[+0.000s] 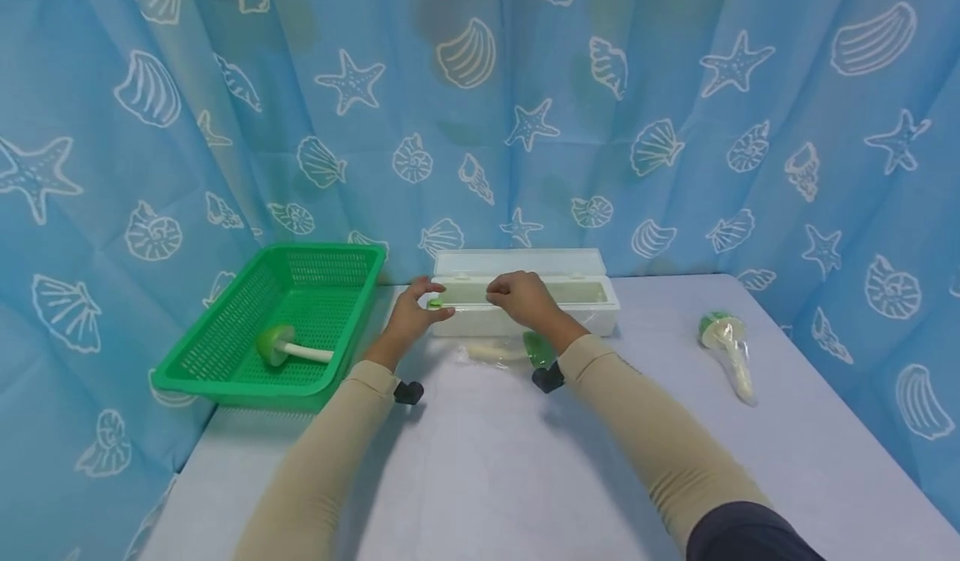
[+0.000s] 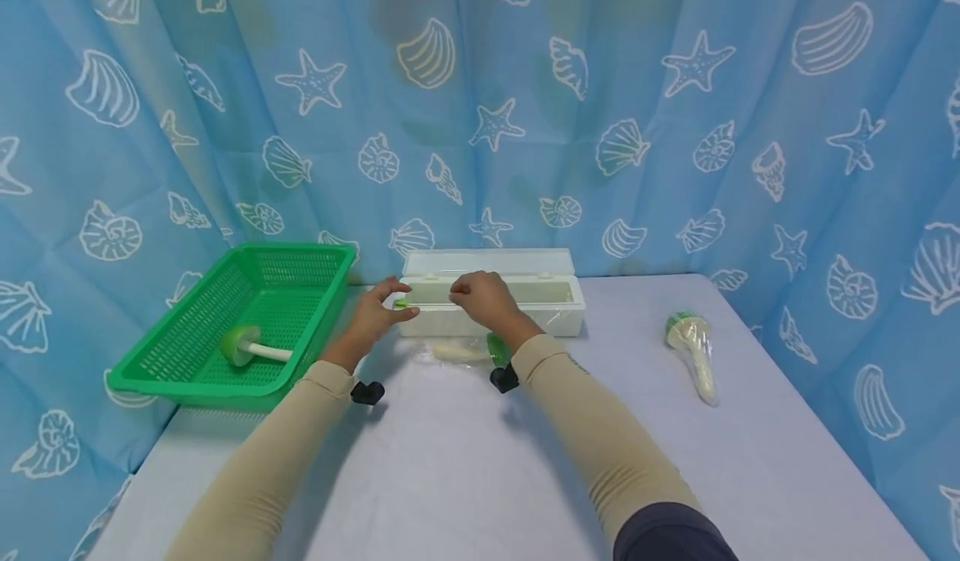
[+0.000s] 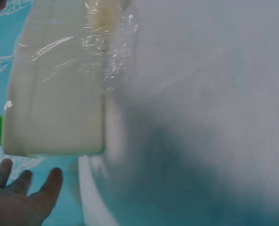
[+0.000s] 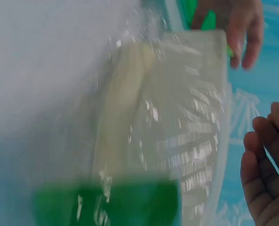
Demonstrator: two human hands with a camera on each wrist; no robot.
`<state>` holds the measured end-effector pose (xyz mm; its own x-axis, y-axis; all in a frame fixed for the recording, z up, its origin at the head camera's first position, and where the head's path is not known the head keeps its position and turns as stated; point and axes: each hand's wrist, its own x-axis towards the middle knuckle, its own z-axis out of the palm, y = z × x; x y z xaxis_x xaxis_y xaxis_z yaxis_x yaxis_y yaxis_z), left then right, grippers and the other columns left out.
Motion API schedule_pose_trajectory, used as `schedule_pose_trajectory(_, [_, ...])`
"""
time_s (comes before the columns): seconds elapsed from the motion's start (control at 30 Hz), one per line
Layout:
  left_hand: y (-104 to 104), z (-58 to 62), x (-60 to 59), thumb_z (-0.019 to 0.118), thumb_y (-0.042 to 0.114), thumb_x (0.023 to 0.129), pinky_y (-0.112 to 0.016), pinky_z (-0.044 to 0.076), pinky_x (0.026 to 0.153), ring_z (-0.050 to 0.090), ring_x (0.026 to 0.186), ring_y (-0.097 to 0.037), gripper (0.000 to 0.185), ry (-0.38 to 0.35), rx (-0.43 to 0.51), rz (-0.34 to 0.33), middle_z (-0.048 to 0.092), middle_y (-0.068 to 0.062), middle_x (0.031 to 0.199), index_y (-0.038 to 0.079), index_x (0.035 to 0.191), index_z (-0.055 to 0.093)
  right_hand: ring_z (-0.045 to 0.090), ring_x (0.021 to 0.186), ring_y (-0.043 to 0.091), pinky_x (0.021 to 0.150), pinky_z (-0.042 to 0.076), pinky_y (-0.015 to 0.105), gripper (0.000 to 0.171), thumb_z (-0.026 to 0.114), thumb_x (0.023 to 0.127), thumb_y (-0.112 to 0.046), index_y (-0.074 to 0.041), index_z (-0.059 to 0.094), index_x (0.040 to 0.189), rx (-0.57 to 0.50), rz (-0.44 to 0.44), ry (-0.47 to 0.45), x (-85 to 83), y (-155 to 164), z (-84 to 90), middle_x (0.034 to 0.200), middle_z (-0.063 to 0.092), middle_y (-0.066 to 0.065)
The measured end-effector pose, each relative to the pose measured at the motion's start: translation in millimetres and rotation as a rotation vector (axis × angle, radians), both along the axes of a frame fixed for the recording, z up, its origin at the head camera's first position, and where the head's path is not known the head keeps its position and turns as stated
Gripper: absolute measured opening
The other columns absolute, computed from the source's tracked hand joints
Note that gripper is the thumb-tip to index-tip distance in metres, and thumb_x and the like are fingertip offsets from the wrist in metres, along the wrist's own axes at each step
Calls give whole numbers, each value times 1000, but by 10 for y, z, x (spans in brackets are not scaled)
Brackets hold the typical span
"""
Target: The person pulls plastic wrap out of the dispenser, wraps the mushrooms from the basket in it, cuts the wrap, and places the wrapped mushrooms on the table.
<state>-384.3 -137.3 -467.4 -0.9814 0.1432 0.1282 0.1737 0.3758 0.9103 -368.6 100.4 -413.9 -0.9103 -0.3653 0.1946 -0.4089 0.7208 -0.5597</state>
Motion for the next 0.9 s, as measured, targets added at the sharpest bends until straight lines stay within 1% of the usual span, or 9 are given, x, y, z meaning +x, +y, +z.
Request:
schedule_pose_trajectory(0.07, [22,-53,-17,80,23,83,-54,25,110,14,145,-33,44,9,10,2,23,-11,158,8,122,64,64,92,19,79,52,37,24,60,99,-23,-7,71,112,23,33,2,-17,-149,-35,101,69,3])
schedule_pose_trajectory(0.2, [31,-141,-59,81,23,82,-57,21,111,16,144,-35,40,34,49,16,26,-14,156,6,115,67,64,88,16,77,52,35,22,60,98,-26,-11,74,105,75,44,18,-35,-410,-60,97,70,0])
schedule_pose_trajectory(0.27, [28,-166,-74,81,23,81,-57,20,111,17,144,-34,36,43,72,23,28,-13,156,7,111,69,62,79,13,72,51,31,21,60,98,-29,-14,75,98,96,29,35,-52,-521,-63,91,70,-1])
schedule_pose_trajectory(0.37, [17,-184,-94,81,23,81,-59,19,111,19,144,-33,30,51,86,32,31,-12,155,9,105,70,56,64,13,60,47,29,22,62,97,-32,-16,75,89,103,0,43,-76,-660,-44,79,69,-2])
schedule_pose_trajectory(0.5, [-13,-173,-115,80,18,81,-59,21,110,22,143,-34,25,75,61,39,33,-14,153,6,102,71,49,52,13,49,40,28,26,63,95,-35,-16,72,80,122,-41,33,-105,-834,0,65,63,-5])
schedule_pose_trajectory(0.6, [-32,-171,-144,78,8,81,-55,23,111,26,141,-33,24,98,38,46,36,-18,151,0,101,70,45,48,11,45,36,26,32,64,94,-39,-17,69,72,157,-69,27,-137,-944,-2,56,56,-5])
schedule_pose_trajectory(0.67, [-41,-177,-163,77,3,80,-52,25,111,29,140,-33,24,117,26,50,38,-21,148,-4,102,69,42,47,11,44,34,26,38,63,94,-42,-16,65,67,184,-88,31,-160,-1001,-21,53,51,-3])
schedule_pose_trajectory(0.8, [-42,-188,-172,75,-5,78,-49,31,109,33,137,-36,27,159,13,35,43,-26,143,-8,104,67,43,47,13,43,33,27,44,63,92,-49,-15,59,63,231,-139,49,-195,-1078,-76,54,49,-1])
schedule_pose_trajectory(0.9, [-44,-204,-168,75,-5,77,-49,32,108,35,135,-37,27,159,0,31,45,-24,141,-7,103,67,46,49,15,43,35,29,43,64,91,-47,-16,56,63,249,-178,44,-215,-1113,-103,55,50,-1])
